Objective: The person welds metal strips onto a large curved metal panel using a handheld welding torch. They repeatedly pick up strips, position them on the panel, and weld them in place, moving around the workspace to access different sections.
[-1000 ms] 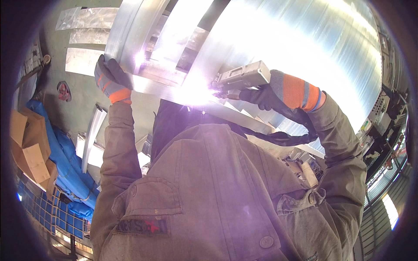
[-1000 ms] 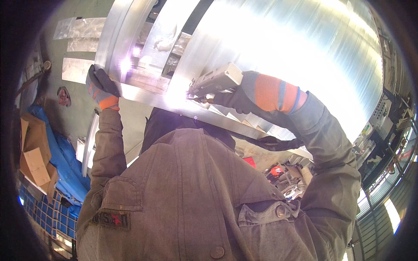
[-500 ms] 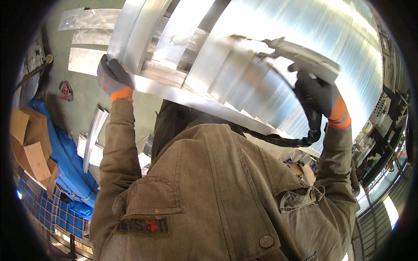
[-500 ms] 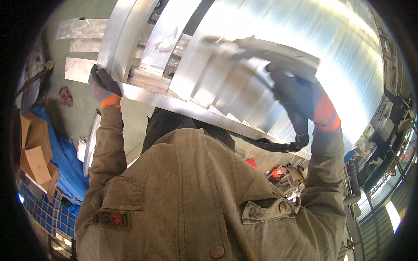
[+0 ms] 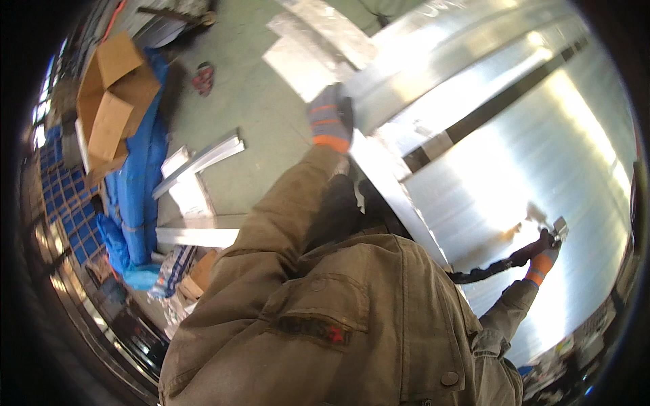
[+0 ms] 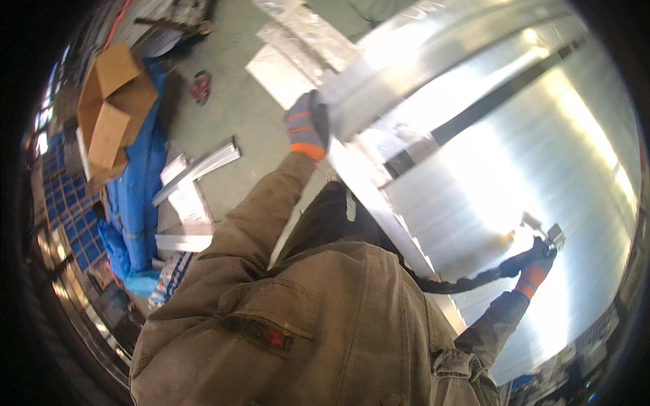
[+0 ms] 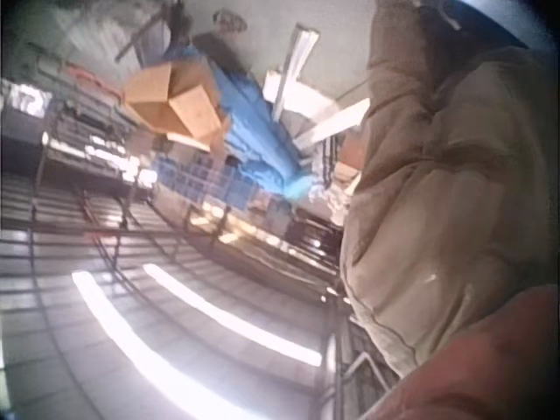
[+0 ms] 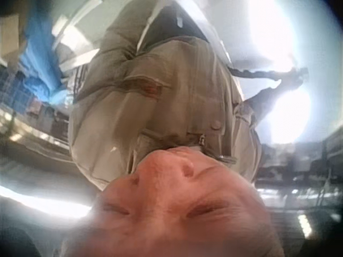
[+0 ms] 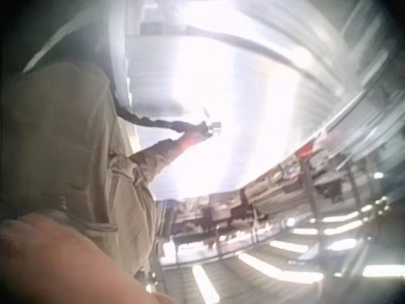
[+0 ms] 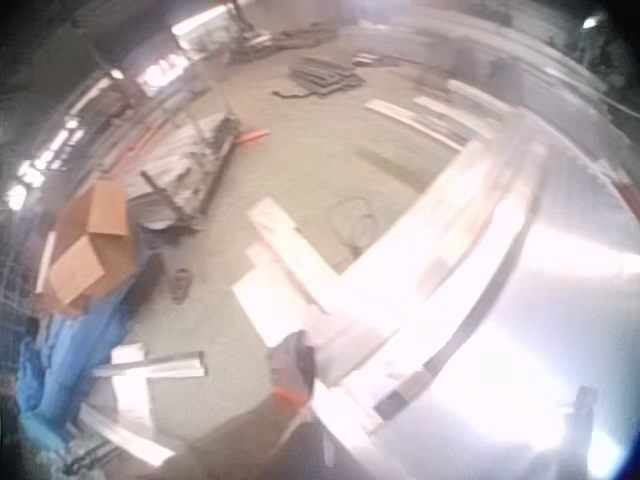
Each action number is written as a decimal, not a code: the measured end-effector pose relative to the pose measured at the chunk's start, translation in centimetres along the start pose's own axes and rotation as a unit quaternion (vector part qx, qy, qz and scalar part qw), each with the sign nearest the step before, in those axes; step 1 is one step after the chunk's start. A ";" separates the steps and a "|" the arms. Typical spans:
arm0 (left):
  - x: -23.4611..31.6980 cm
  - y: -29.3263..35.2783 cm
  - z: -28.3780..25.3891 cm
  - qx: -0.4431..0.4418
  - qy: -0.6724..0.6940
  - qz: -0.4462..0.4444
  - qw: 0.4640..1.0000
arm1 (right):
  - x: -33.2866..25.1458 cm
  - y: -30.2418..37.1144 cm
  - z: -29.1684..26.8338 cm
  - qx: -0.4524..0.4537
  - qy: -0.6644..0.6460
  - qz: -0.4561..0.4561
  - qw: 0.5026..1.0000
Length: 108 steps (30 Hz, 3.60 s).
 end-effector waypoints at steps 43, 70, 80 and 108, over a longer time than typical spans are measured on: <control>-68.5 94.2 12.9 0.161 0.403 -0.875 0.214 | -26.3 78.6 60.5 -0.623 0.353 -0.443 0.539; -72.0 94.6 20.5 0.562 0.487 -0.656 -0.134 | -26.3 77.3 71.1 -0.599 0.463 -0.383 0.530; -73.3 95.1 20.1 0.570 0.597 -0.562 -0.064 | -26.0 75.1 72.2 -0.605 0.457 -0.376 0.533; -73.6 95.6 25.7 0.636 0.476 -0.593 -0.132 | -12.9 96.7 89.7 -0.715 0.427 -0.349 0.430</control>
Point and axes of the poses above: each hand's wrist, its own y-axis away from the middle knuckle, its own z-axis out of the palm, x = y × z, the point moved 10 cm from there along -y, towards the middle knuckle, and after that the axes turned 13 degrees about -y, right-handed, at the moved point
